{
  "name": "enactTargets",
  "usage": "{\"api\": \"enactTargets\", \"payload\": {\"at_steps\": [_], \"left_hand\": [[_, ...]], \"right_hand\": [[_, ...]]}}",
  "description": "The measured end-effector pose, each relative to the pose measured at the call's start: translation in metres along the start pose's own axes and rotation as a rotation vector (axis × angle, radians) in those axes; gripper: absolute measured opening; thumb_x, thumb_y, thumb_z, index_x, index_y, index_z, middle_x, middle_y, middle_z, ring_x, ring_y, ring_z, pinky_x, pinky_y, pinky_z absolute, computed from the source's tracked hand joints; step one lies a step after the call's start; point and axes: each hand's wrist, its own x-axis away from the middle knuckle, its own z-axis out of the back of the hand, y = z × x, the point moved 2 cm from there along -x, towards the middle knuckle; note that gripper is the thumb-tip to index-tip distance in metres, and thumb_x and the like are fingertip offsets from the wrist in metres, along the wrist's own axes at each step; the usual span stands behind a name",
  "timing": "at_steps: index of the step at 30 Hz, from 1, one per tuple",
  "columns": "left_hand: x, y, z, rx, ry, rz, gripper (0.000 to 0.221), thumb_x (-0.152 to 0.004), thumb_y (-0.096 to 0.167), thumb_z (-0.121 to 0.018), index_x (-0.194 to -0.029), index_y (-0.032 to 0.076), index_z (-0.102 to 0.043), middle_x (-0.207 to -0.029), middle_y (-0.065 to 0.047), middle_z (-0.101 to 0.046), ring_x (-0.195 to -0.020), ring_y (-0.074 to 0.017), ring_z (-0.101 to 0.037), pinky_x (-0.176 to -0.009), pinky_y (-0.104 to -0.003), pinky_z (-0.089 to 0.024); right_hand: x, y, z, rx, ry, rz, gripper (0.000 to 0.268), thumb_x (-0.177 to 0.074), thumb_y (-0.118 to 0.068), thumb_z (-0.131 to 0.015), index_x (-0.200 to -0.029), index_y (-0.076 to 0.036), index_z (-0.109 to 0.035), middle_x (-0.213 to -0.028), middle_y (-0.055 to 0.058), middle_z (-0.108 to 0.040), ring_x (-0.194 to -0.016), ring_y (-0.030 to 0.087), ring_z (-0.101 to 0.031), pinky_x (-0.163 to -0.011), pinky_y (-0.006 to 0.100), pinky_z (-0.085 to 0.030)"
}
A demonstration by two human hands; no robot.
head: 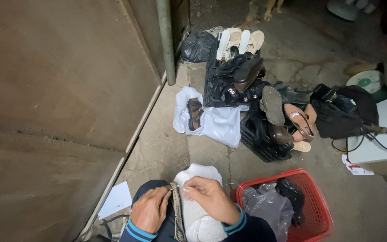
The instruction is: Hand-sewing a leather shoe sole using a needle and thread in a workshop.
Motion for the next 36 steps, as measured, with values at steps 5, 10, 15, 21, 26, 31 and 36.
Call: {"api": "enactTargets", "payload": {"at_steps": [5,10,15,21,26,31,36], "left_hand": [[0.0,0.006,0.004,0.006,0.034,-0.029,0.021,-0.103,0.03,-0.051,-0.111,0.019,-0.068,-0.086,-0.004,-0.07,-0.079,-0.0274,-0.065,-0.068,-0.042,-0.054],[-0.001,0.007,0.003,-0.029,-0.003,-0.015,0.02,-0.104,0.032,-0.05,-0.107,0.02,-0.065,-0.081,-0.005,-0.066,-0.075,-0.0284,-0.062,-0.065,-0.043,-0.053],[-0.003,0.008,0.004,-0.026,0.025,-0.031,0.021,-0.104,0.032,-0.05,-0.108,0.02,-0.068,-0.078,-0.004,-0.065,-0.073,-0.0265,-0.062,-0.063,-0.042,-0.052],[-0.003,0.007,0.005,-0.028,0.027,-0.042,0.02,-0.104,0.031,-0.051,-0.106,0.019,-0.067,-0.08,-0.004,-0.067,-0.074,-0.0264,-0.063,-0.065,-0.041,-0.052],[-0.004,0.002,0.0,-0.046,0.02,-0.022,0.02,-0.105,0.032,-0.05,-0.102,0.019,-0.065,-0.077,-0.004,-0.065,-0.07,-0.0258,-0.062,-0.06,-0.042,-0.052],[-0.002,0.0,0.0,-0.014,0.021,0.007,0.02,-0.105,0.033,-0.05,-0.103,0.02,-0.065,-0.077,-0.004,-0.066,-0.072,-0.0269,-0.064,-0.061,-0.043,-0.053],[-0.001,-0.016,-0.009,0.071,-0.057,0.071,0.03,-0.104,0.042,-0.048,-0.113,0.021,-0.068,-0.099,-0.001,-0.075,-0.091,-0.0273,-0.07,-0.073,-0.046,-0.056]], "right_hand": [[-0.021,0.026,-0.002,0.557,0.119,0.229,0.024,-0.098,-0.022,-0.062,-0.114,-0.009,-0.075,-0.114,0.005,-0.078,-0.105,0.024,-0.073,-0.088,0.039,-0.055],[-0.019,0.012,-0.009,0.644,0.038,0.246,0.021,-0.102,-0.021,-0.057,-0.116,-0.01,-0.069,-0.11,0.011,-0.076,-0.099,0.033,-0.071,-0.08,0.044,-0.053],[-0.019,0.005,-0.007,0.652,0.054,0.272,0.019,-0.101,-0.022,-0.057,-0.113,-0.012,-0.068,-0.104,0.008,-0.078,-0.096,0.03,-0.073,-0.079,0.039,-0.054],[-0.018,0.008,-0.006,0.578,0.016,0.2,0.021,-0.098,-0.017,-0.06,-0.117,-0.014,-0.068,-0.107,0.01,-0.08,-0.105,0.023,-0.077,-0.086,0.035,-0.059],[-0.008,-0.004,-0.006,0.61,-0.031,0.268,0.028,-0.101,-0.019,-0.055,-0.126,-0.016,-0.066,-0.112,0.006,-0.078,-0.097,0.03,-0.074,-0.083,0.038,-0.054],[-0.009,0.009,0.003,0.61,0.01,0.254,0.036,-0.101,-0.022,-0.057,-0.136,-0.017,-0.064,-0.107,0.012,-0.081,-0.098,0.031,-0.076,-0.081,0.043,-0.056],[-0.007,0.005,0.001,0.591,-0.007,0.24,0.039,-0.103,-0.023,-0.056,-0.141,-0.017,-0.06,-0.111,0.013,-0.08,-0.098,0.029,-0.076,-0.077,0.042,-0.057]]}}
